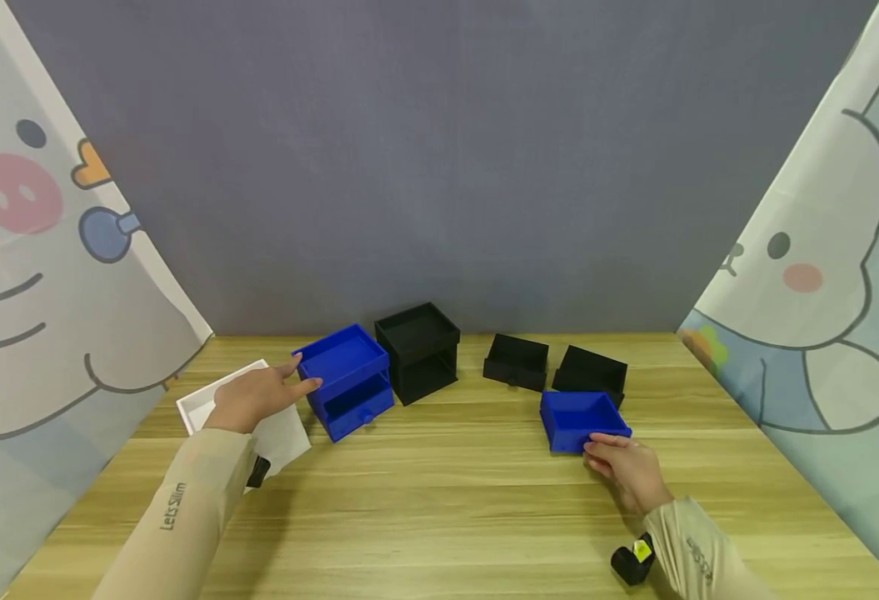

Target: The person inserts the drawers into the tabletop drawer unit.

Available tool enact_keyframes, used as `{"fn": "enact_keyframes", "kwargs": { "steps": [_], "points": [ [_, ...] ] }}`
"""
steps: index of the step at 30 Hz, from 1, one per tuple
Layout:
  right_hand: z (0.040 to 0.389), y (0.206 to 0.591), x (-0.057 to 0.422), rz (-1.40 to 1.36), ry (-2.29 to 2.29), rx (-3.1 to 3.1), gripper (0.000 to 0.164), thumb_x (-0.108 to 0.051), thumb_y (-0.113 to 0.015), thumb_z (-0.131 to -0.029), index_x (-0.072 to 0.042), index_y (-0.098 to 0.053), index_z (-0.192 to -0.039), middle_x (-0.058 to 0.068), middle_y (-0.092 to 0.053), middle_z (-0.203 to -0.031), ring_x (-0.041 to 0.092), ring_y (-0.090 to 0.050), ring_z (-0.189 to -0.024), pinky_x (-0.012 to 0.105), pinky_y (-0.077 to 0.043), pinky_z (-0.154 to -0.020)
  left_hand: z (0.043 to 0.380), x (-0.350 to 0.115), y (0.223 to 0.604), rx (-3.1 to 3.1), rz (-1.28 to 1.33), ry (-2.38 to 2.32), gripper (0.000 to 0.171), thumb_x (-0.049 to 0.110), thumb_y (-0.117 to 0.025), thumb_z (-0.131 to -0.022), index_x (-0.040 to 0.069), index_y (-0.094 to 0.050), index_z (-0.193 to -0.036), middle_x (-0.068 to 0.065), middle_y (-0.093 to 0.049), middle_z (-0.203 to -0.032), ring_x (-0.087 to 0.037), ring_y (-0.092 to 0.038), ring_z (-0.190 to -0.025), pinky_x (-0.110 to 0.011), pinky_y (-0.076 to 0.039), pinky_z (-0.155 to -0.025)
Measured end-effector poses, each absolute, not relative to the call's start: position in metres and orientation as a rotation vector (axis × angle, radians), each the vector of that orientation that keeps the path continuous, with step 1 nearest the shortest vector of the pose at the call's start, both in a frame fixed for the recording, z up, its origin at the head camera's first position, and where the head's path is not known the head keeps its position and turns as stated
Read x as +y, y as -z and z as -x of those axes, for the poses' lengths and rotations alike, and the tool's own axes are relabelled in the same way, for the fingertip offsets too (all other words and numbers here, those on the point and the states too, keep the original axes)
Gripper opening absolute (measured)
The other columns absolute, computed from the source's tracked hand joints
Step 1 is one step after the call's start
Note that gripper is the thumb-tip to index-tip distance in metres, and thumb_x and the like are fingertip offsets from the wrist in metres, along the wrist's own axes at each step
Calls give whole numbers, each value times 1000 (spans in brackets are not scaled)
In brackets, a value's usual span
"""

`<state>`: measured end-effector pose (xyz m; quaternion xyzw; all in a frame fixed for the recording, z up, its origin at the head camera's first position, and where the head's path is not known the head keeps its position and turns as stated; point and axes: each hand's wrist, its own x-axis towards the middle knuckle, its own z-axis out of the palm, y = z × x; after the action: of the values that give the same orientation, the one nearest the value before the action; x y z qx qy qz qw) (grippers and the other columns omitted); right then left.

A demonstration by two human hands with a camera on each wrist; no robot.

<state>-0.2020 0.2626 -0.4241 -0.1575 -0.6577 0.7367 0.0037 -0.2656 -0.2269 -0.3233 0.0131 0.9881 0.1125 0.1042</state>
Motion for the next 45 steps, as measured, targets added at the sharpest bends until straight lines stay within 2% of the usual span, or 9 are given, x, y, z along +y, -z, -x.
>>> {"fn": "enact_keyframes", "kwargs": {
  "steps": [10,12,15,20,22,26,32,39,45],
  "points": [
    [199,423,262,490,-2353,-1997,29,11,-62,-86,-14,-72,-77,-5,-68,-78,7,-67,-72,21,-53,-71,266,-229,324,2919,-32,-340,97,79,-34,-84,12,-20,-153,-11,-55,-78,-23,-48,-61,-34,-31,-52],
    [197,422,261,488,-2351,-2003,28,11,-62,-86,-14,-72,-77,-5,-69,-78,7,-68,-73,21,-53,-71,265,-229,323,2923,-33,-341,96,78,-34,-85,11,-20,-153,-20,-60,-90,-24,-50,-64,-35,-32,-53],
    [193,421,259,463,-2360,-1997,29,12,-61,-86,-14,-72,-78,-5,-69,-79,7,-68,-74,21,-52,-73,265,-231,324,2927,-36,-355,96,77,-33,-86,11,-18,-153,-24,-60,-97,-25,-51,-65,-35,-33,-53],
    [188,423,251,411,-2344,-1987,25,13,-60,-86,-8,-72,-84,-2,-70,-78,8,-68,-75,22,-52,-74,266,-234,326,2934,-43,-370,96,77,-33,-86,11,-17,-153,-32,-55,-120,-25,-53,-69,-35,-34,-52],
    [187,423,246,408,-2321,-2001,20,13,-61,-85,-2,-72,-90,-1,-70,-78,9,-69,-75,23,-53,-74,266,-234,326,2939,-46,-372,96,77,-33,-86,11,-18,-153,-33,-51,-126,-27,-55,-72,-36,-34,-53],
    [186,424,234,419,-2280,-2050,17,12,-62,-85,8,-69,-99,3,-71,-80,10,-68,-75,23,-53,-72,264,-234,326,2944,-50,-379,95,77,-33,-86,12,-19,-153,-33,-52,-125,-29,-56,-76,-37,-35,-53],
    [184,422,211,373,-2218,-2141,27,11,-63,-84,21,-60,-109,12,-71,-87,14,-69,-76,26,-54,-72,263,-231,327,2944,-45,-379,95,78,-32,-86,12,-19,-153,-32,-55,-120,-27,-56,-71,-36,-36,-52],
    [192,416,179,326,-2267,-2074,20,13,-62,-83,19,-64,-103,14,-70,-84,15,-69,-74,30,-54,-72,265,-228,331,2964,-46,-374,94,77,-33,-87,12,-21,-153,-32,-49,-130,-30,-59,-81,-38,-38,-53],
    [200,417,153,253,-2274,-2060,19,11,-64,-81,17,-66,-99,13,-70,-81,13,-68,-70,29,-55,-69,265,-227,332,2968,-50,-370,93,76,-32,-87,11,-22,-153,-33,-44,-135,-43,-58,-98,-41,-40,-56]
  ]
}}
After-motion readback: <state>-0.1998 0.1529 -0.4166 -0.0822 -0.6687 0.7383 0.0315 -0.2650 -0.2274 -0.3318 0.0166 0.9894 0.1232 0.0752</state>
